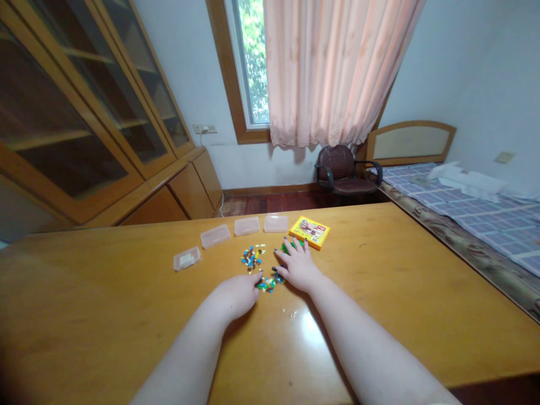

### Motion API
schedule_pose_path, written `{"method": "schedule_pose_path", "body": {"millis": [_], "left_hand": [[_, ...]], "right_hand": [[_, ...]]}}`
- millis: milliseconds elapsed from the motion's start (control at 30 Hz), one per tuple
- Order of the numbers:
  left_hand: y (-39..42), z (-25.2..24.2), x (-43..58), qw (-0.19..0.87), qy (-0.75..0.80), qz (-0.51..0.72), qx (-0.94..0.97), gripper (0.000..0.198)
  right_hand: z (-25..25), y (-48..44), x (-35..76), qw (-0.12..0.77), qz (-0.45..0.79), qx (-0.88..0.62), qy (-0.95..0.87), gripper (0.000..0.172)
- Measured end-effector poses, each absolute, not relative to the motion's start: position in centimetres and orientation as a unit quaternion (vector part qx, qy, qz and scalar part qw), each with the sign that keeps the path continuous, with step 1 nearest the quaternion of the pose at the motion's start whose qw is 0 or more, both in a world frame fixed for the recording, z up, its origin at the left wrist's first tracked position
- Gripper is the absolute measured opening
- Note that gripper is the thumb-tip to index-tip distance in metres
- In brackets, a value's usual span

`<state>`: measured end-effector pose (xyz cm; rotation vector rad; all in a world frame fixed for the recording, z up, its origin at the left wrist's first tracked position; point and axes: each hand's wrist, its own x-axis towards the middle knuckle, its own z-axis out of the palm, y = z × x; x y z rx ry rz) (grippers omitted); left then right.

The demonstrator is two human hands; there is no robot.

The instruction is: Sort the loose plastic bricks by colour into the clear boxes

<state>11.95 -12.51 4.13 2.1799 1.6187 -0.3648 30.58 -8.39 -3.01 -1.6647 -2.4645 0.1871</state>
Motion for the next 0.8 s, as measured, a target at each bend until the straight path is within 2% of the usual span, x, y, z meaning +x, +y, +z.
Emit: {"method": "schedule_pose_path", "body": {"millis": [200,333,467,567,800], "left_hand": [[-13.0,3.6,12.6,0.216,0.536,-0.143,0.804,0.049],[-12.5,3.2,12.5,0.212,0.564,-0.151,0.784,0.052],[-12.4,3.4,12.4,0.204,0.57,-0.149,0.782,0.055],[-12.8,3.7,12.6,0.209,0.537,-0.15,0.803,0.05],[-12.6,3.1,12.8,0.209,0.558,-0.149,0.789,0.051]], "right_hand": [[-3.2,-8.4,30.4,0.081,0.052,-0.568,-0.817,0.05],[-2.9,-8.2,30.7,0.148,0.026,-0.595,-0.79,0.04],[-2.4,-8.4,30.6,0.207,0.06,-0.502,-0.837,0.029],[-2.2,-8.6,30.4,0.209,0.109,-0.428,-0.872,0.029],[-1.7,-8.9,30.3,0.182,0.12,-0.421,-0.881,0.03]]}}
